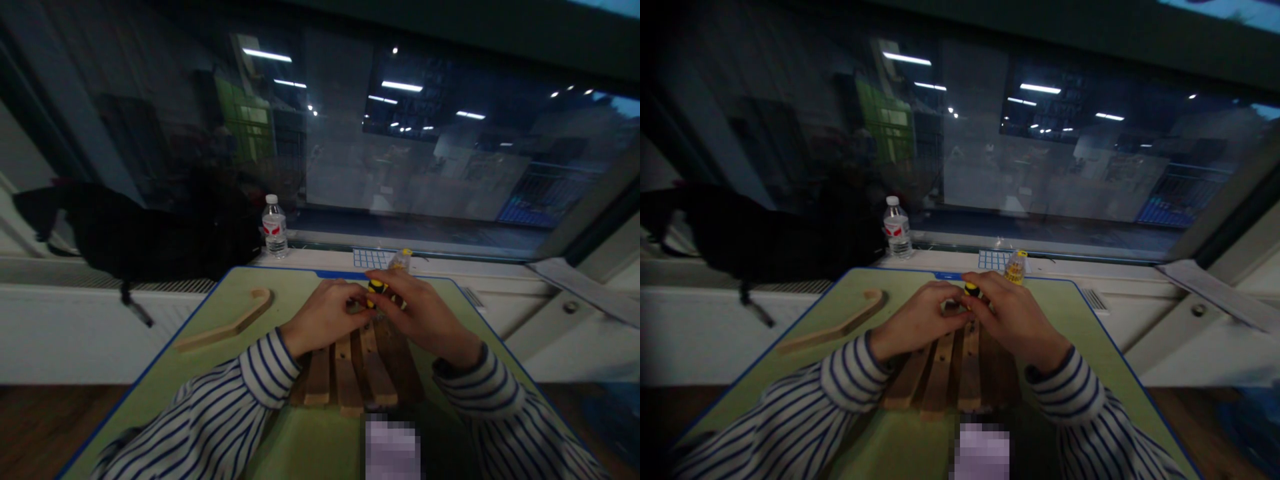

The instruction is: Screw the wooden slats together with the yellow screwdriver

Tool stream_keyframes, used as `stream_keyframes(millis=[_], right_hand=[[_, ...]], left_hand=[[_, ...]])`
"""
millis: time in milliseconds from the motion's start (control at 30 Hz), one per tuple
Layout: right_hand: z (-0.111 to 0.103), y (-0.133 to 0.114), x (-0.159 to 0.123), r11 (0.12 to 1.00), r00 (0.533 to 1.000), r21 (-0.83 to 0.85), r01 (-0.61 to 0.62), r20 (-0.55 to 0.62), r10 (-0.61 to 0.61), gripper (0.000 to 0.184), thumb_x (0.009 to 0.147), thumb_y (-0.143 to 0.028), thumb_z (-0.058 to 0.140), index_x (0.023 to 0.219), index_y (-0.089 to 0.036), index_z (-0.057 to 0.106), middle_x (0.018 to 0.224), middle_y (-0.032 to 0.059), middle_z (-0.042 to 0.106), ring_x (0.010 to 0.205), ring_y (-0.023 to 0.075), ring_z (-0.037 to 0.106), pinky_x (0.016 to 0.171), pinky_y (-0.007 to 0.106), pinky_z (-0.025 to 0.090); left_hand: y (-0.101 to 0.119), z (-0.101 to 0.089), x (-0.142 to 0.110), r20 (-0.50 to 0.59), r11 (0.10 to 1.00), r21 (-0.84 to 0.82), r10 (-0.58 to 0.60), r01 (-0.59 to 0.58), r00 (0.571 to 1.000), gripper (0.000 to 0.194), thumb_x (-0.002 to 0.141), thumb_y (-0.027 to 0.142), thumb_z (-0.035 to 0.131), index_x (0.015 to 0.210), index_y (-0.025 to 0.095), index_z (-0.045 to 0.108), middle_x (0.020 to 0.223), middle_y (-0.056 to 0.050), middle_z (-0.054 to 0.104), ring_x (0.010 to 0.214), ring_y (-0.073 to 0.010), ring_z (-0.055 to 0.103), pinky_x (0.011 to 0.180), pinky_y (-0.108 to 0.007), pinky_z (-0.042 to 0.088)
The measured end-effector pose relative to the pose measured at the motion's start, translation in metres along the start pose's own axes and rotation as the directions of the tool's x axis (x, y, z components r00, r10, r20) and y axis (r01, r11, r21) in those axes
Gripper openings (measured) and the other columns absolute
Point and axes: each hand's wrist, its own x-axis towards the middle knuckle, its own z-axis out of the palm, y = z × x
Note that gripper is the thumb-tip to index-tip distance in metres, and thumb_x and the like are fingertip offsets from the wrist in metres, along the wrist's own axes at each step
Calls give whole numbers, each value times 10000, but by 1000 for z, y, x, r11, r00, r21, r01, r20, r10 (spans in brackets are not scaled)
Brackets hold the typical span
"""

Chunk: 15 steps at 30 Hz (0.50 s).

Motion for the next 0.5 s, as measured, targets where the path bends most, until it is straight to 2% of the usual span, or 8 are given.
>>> stream_keyframes(millis=[200, 500], right_hand=[[1, 0, 0, 1000, 1000, 10, 13, -4, -13, 313, 927, -299, 471, 1217, -196, 525, 1027, 96, 638, 874, 183, 618, 741, 352, 525], [0, -1, 0, 1000, 1000, 11, 2, 30, -2, 355, 920, -290, 476, 1260, -189, 499, 1050, 96, 621, 862, 172, 612, 707, 316, 532]], left_hand=[[-2, 1, 0, 14, 1000, -1, -24, 24, 1000, 194, 811, 351, 630, 863, 172, 684, 823, -37, 704, 799, -179, 624, 762, -300, 445], [1, -1, 0, -9, 1000, 4, -4, 4, 1000, 161, 814, 312, 627, 814, 163, 687, 767, -26, 690, 734, -159, 606, 697, -272, 430]])
